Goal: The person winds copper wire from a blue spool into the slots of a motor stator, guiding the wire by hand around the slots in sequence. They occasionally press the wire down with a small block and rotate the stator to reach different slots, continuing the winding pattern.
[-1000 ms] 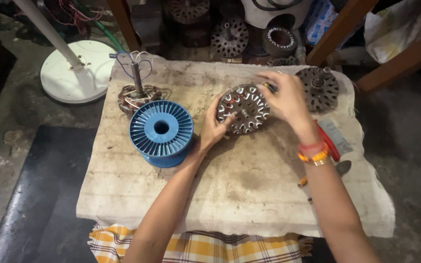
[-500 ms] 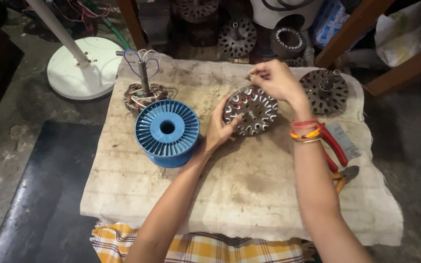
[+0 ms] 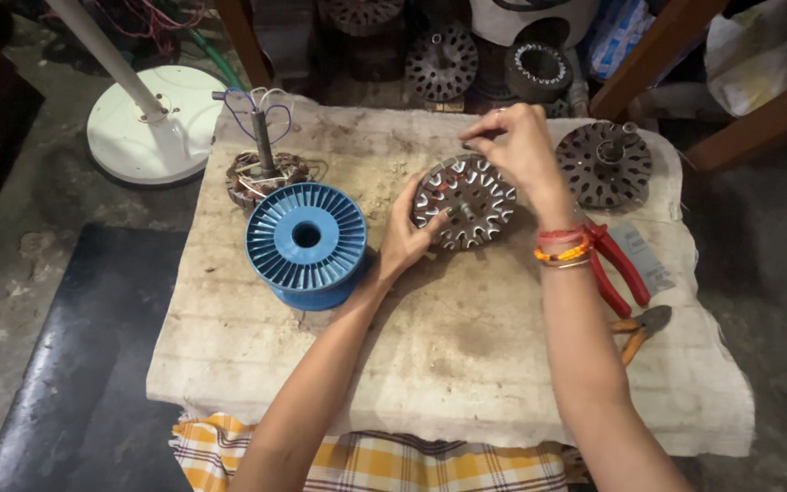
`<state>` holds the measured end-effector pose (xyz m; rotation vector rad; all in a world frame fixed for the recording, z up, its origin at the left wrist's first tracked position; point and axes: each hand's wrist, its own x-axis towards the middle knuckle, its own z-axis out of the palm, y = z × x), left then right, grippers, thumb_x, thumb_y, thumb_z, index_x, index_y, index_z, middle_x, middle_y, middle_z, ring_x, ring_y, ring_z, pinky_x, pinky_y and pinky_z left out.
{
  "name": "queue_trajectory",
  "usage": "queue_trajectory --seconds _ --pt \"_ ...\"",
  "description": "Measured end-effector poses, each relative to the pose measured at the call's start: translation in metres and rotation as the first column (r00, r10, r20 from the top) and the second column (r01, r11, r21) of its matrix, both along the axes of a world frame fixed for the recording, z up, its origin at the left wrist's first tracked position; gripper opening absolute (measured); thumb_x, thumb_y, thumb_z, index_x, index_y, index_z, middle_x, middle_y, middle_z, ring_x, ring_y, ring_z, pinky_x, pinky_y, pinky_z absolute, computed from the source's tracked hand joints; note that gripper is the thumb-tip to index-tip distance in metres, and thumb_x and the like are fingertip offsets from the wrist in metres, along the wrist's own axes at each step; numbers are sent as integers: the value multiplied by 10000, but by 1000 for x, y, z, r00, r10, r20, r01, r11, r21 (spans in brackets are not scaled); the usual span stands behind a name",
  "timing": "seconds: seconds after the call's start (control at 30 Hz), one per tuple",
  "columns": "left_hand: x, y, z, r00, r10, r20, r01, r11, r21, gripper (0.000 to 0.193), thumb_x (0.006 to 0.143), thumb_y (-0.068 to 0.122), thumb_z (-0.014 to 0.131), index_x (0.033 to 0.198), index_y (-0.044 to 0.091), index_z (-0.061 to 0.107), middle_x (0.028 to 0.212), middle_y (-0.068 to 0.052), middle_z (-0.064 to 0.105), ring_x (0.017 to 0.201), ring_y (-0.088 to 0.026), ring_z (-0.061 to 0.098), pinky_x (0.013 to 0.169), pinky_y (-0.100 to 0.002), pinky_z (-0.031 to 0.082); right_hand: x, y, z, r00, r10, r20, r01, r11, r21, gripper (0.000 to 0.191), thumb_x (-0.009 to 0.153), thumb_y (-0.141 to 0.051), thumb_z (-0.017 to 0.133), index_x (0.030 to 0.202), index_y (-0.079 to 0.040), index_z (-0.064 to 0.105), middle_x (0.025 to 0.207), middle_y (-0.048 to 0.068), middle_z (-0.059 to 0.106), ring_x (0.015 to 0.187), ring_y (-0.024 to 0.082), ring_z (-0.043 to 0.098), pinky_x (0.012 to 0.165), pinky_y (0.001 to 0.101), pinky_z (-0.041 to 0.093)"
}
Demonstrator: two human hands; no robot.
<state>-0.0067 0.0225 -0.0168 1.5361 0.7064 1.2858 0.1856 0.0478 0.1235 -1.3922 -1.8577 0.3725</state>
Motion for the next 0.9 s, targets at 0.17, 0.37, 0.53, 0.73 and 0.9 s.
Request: queue_trajectory --seconds 0.17,0.37,0.53,0.73,0.9 --pt "1 0 0 1000 25 -9 -25 1000 -2 724 833 61 772 1466 -64 444 1330 -174 642 1238 -209 622 1074 -329 489 -18 3 -7 1000 14 3 -14 997 82 209 833 15 773 989 -117 822 953 121 793 830 216 747 825 343 583" --pt "-1 -1 3 998 45 -47 -46 999 -19 737 808 66 767 1468 -49 460 1320 -168 660 1226 -209 641 1064 -331 504 -18 0 -6 992 126 4 -126 991 47 181 855 -10 760 998 -113 805 1021 105 794 931 219 750 888 375 593" --pt "0 -2 4 995 73 -64 -72 997 19 720 814 58 766 1461 -46 470 1328 -168 654 1241 -220 636 1077 -338 492 -22 -6 0 987 158 -17 -158 987 -37 178 872 -28 746 1014 -120 802 1024 87 800 908 208 757 856 369 602" --pt "-2 -1 5 999 45 -14 -45 997 61 671 829 42 752 1439 -53 490 1297 -159 652 1220 -219 635 1069 -332 496 -19 -12 9 934 280 -221 -305 948 -86 173 867 20 722 987 -81 795 975 111 789 873 191 743 797 324 613" --pt "-1 -2 6 1000 -7 28 7 1000 -6 666 822 21 727 1441 -52 493 1286 -135 666 1193 -197 643 1058 -324 504 30 -25 29 967 176 -183 -176 984 17 203 885 79 699 1017 -50 783 954 116 774 830 176 728 769 267 607"
